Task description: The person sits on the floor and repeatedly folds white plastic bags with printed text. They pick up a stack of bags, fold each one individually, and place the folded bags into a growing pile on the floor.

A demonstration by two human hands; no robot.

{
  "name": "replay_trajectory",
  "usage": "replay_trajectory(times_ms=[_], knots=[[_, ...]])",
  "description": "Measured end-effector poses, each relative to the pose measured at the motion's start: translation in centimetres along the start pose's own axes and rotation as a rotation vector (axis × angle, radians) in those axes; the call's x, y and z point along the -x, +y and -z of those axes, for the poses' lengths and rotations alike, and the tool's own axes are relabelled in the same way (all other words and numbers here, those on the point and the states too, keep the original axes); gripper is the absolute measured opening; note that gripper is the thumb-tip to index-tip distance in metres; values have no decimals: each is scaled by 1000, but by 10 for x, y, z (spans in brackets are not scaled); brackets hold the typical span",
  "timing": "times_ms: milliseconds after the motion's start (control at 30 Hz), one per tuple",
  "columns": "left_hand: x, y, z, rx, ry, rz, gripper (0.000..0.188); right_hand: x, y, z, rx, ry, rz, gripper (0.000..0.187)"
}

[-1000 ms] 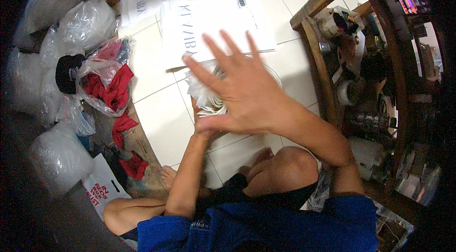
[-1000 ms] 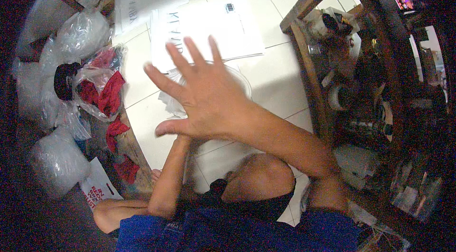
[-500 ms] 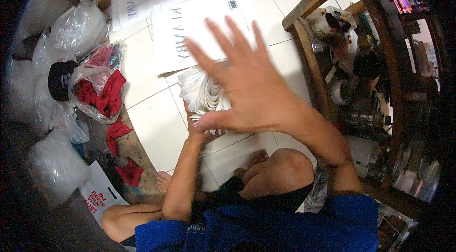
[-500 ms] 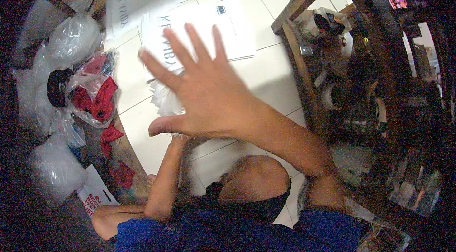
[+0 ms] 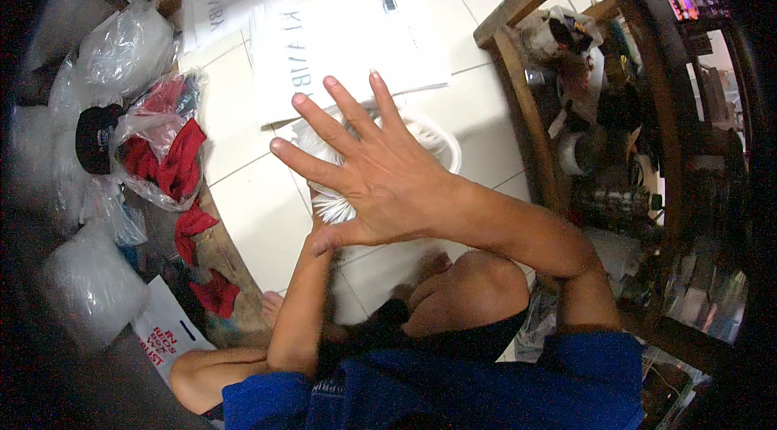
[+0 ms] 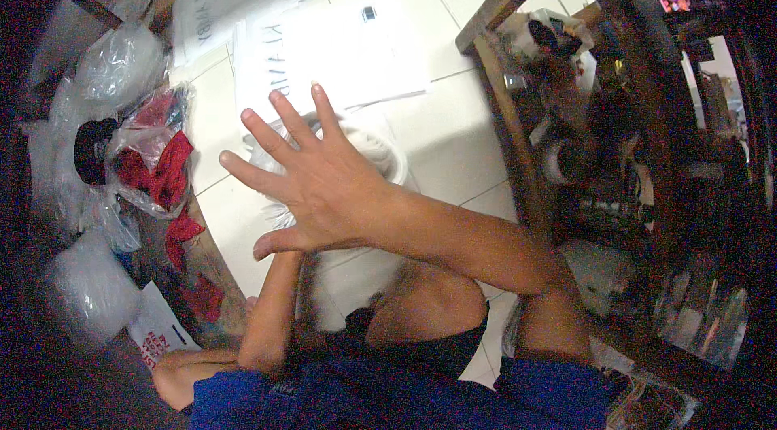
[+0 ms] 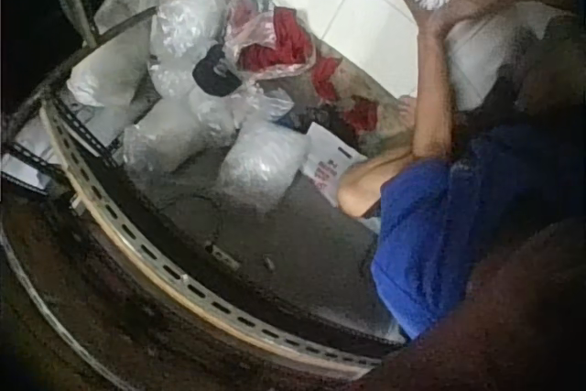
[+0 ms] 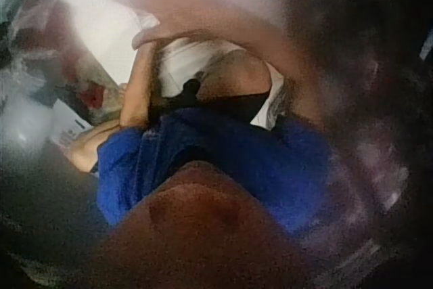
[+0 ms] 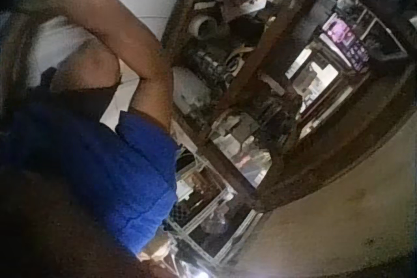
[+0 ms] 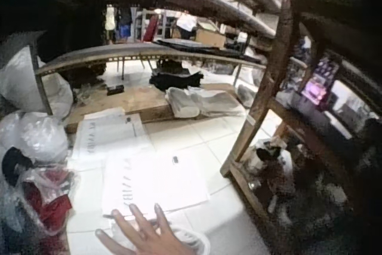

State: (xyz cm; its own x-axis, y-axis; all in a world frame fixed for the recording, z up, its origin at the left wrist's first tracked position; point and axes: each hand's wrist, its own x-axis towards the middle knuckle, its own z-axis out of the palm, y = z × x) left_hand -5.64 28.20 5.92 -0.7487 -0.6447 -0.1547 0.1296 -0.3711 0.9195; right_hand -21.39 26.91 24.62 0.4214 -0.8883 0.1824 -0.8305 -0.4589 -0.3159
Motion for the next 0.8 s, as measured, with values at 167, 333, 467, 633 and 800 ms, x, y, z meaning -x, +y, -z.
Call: replay_trajectory(times_ms=[167,333,467,633,800], knots=[[-21,2,-4,37,155,-100,82,10,8,18,33,38,-21,104],[-29,15,-4,121,354,-235,84,3,24,47,156,162,-107,104],[-27,18,-2,-110,346,-300,86,0,40,47,234,141,-149,112],[-28,16,7,-55,221,-202,90,-1,14,17,67,57,-23,102],[-19,4,5,-74,21,-94,93,3,1,9,-31,52,46,105]])
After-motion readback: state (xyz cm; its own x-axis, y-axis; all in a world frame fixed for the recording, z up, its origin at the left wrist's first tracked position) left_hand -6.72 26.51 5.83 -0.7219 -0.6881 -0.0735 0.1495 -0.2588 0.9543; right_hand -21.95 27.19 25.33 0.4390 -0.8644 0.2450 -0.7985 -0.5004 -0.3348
